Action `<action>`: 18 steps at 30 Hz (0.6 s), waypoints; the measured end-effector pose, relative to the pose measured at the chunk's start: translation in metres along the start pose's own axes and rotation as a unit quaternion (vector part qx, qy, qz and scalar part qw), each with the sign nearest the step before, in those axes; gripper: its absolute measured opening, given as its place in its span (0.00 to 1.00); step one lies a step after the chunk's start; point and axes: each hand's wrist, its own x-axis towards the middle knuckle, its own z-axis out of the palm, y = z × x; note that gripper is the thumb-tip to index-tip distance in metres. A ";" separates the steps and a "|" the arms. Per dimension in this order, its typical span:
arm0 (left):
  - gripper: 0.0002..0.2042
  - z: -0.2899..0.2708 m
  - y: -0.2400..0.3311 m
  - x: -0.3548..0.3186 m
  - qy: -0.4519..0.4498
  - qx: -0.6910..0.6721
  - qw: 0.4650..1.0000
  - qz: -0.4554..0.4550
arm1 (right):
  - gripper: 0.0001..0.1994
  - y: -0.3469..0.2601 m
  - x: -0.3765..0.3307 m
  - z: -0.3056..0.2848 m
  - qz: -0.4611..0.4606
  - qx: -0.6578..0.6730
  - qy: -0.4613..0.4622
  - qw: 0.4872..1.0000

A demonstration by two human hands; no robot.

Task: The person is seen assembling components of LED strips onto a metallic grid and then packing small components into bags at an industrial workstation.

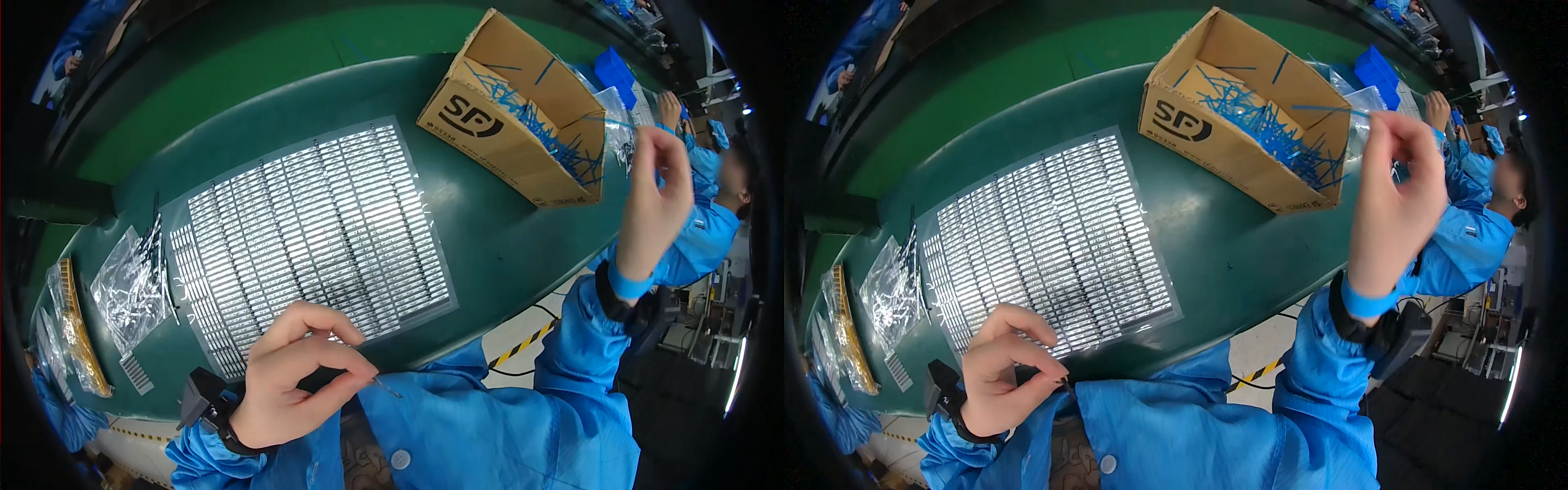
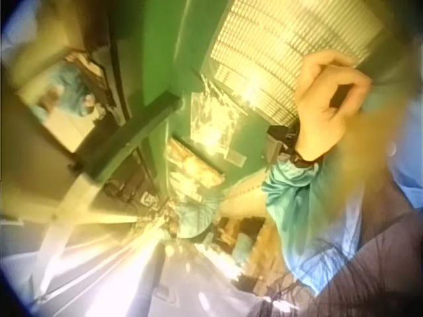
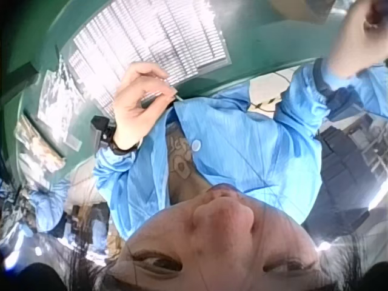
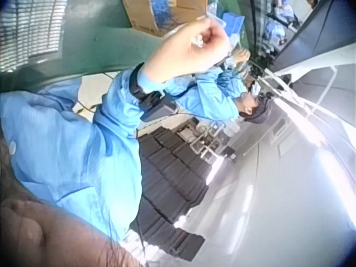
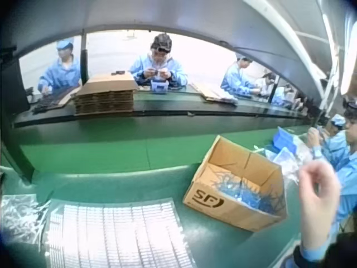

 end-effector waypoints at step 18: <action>0.30 0.013 -0.013 0.004 -0.048 -0.055 0.995 -0.065 | 0.04 -0.052 -0.052 -0.009 -0.019 0.185 -0.297 0.936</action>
